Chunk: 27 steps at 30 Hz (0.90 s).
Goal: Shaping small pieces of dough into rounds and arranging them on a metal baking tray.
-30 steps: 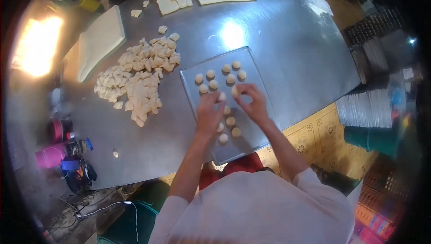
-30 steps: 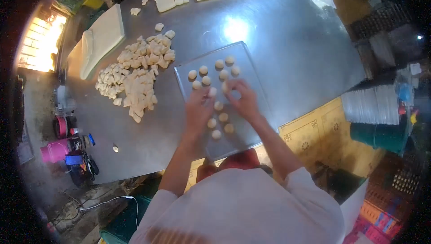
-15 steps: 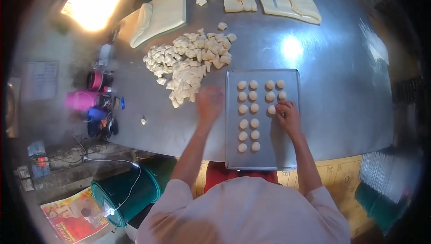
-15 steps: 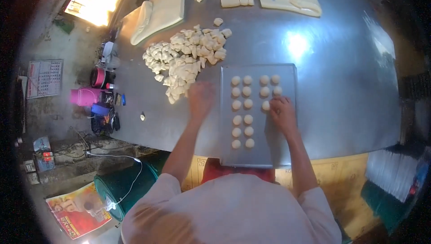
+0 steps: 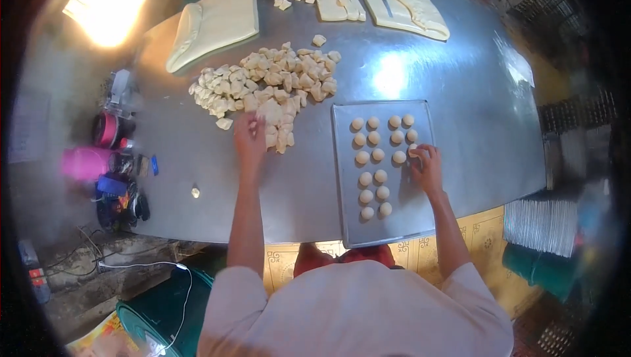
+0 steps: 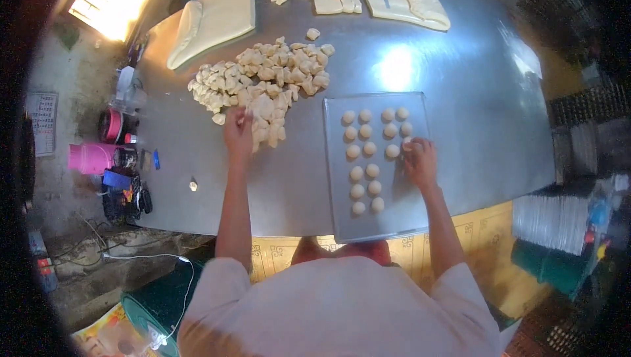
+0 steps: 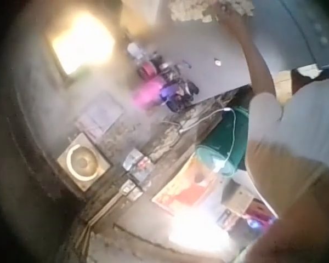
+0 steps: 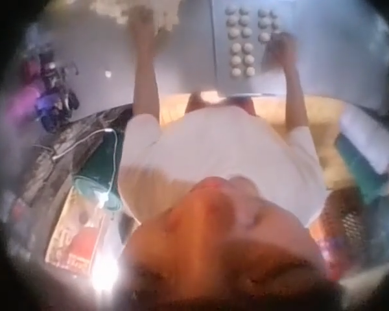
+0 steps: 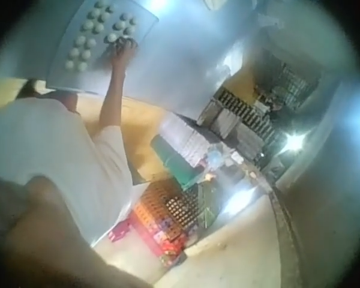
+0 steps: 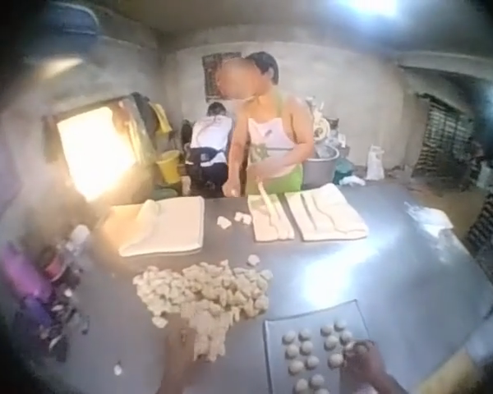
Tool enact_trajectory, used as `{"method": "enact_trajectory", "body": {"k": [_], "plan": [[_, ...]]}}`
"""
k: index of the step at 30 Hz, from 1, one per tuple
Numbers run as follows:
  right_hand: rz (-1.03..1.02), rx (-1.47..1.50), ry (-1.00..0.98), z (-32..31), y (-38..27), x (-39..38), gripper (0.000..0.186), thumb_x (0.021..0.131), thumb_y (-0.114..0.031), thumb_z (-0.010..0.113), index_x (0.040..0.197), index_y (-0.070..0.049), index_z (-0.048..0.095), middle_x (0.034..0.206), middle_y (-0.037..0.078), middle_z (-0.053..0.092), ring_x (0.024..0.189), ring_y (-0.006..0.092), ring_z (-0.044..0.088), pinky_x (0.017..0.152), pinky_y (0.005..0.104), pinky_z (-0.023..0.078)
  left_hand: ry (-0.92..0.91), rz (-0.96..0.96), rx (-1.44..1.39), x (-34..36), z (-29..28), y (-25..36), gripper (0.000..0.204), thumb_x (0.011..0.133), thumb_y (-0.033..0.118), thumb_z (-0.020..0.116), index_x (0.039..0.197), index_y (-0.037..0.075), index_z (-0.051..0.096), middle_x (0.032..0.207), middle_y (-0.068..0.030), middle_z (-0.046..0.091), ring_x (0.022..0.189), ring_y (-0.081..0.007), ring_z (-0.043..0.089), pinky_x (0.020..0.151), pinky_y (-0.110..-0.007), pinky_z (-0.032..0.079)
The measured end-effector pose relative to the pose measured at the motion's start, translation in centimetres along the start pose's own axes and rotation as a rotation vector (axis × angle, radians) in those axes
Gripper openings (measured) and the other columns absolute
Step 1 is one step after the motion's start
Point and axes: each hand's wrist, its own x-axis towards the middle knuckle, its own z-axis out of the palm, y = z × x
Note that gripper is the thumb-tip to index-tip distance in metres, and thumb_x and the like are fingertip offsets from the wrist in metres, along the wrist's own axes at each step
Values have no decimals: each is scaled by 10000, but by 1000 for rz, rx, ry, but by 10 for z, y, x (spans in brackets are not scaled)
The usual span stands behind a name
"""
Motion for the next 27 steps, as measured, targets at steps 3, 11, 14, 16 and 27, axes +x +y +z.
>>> {"method": "enact_trajectory", "body": {"k": [3,11,14,16,27], "plan": [[-61,78,144,12,-34,20,335,771,-77,772,1095,-76,688,1161,134,639,1097,359,591,972,472,472,78,-303,-262,-63,-46,0,200,1000,125,696,1152,64,582,1050,-37,601,960,-152,620,880,-287,495],[-130,395,-99,273,-164,208,345,918,-269,717,1168,-33,699,980,197,698,964,359,685,828,451,545,4,-417,9,-233,-40,6,233,1065,170,582,1262,48,552,1069,-71,605,1069,-171,584,964,-351,488],[-149,182,-154,305,-192,252,344,893,-294,738,1095,-17,710,863,190,701,880,373,705,780,476,549,39,-398,-111,-240,-53,2,243,1061,174,582,1262,37,570,1079,-95,616,1067,-196,597,942,-364,503],[-76,451,-214,273,-205,235,279,887,-260,745,982,-1,706,769,187,677,766,416,673,692,494,527,-51,-285,-55,-231,-83,-9,241,1052,173,590,1248,34,578,1094,-117,625,1061,-221,606,917,-371,514],[-83,-127,-201,209,-247,-11,222,974,-208,597,1018,4,548,1052,227,557,1038,409,538,903,541,416,-183,341,994,-128,-202,-127,220,932,110,651,1144,61,622,1097,-191,619,1071,-399,584,948,-514,454]]}}
